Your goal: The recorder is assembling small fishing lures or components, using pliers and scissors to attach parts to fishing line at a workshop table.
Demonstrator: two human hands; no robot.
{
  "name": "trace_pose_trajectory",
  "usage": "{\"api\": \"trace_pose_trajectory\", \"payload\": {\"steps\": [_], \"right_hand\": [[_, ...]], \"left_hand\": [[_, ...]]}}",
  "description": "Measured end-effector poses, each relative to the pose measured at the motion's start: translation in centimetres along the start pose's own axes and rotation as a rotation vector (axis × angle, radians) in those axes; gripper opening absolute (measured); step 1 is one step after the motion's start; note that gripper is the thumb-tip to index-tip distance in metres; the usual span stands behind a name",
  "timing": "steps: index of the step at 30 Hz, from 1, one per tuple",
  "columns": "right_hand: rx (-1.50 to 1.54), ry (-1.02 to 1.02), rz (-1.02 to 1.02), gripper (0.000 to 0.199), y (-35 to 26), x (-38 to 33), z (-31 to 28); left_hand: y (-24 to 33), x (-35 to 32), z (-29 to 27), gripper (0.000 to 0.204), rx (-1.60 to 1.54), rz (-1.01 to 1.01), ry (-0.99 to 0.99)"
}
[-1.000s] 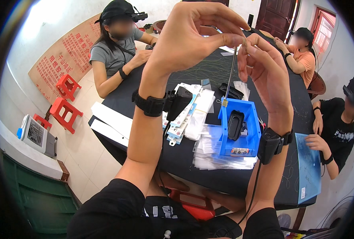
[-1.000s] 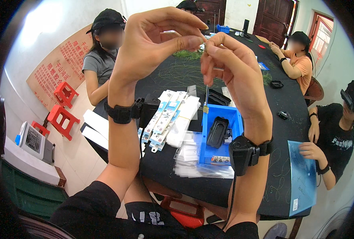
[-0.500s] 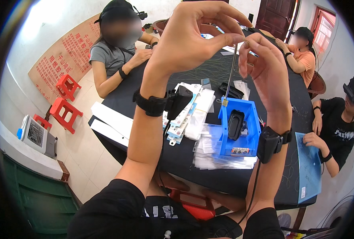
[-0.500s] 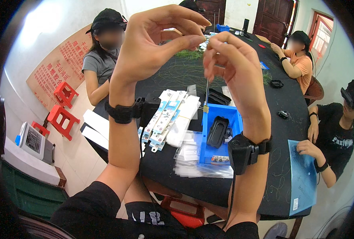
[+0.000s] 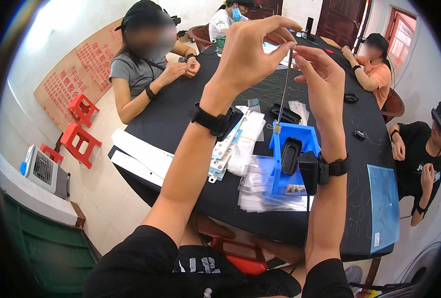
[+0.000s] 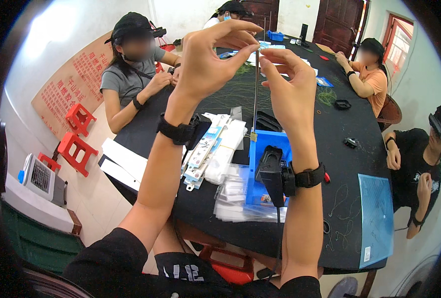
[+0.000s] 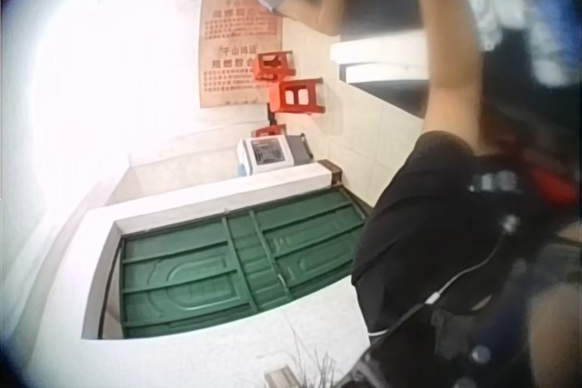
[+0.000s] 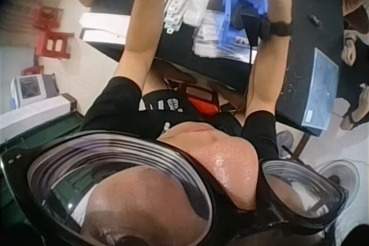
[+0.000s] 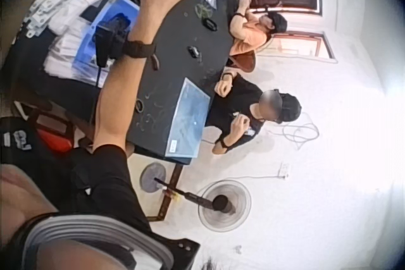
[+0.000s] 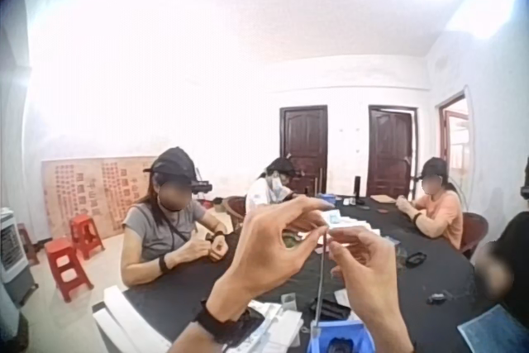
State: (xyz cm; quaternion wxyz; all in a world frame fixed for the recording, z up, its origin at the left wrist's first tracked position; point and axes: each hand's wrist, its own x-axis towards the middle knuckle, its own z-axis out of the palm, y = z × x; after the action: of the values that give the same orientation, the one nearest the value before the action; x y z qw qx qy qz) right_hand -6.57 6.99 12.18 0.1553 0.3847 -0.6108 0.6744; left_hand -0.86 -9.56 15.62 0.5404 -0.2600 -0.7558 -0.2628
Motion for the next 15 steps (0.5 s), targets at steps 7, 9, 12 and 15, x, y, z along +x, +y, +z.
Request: {"api": "trace_pose_trajectory", "payload": {"steps": [7,9,12,15], "right_hand": [[-0.012,-0.006,-0.023,0.024,-0.1,-0.06,0.08],[-0.033,-0.001,-0.034,0.024,-0.1,-0.05,0.23],[-0.036,-0.007,-0.034,0.025,-0.16,-0.15,0.39],[-0.042,-0.015,-0.039,0.026,-0.36,-0.21,0.41]], "left_hand": [[-0.67,-0.15,0.48,0.03,-0.042,-0.013,0.033],[-0.71,-0.22,0.52,0.03,-0.053,-0.022,0.046],[-0.63,-0.22,0.66,0.031,-0.049,-0.026,0.071],[-0.68,-0.21,0.6,0.033,-0.06,-0.032,0.073]]}}
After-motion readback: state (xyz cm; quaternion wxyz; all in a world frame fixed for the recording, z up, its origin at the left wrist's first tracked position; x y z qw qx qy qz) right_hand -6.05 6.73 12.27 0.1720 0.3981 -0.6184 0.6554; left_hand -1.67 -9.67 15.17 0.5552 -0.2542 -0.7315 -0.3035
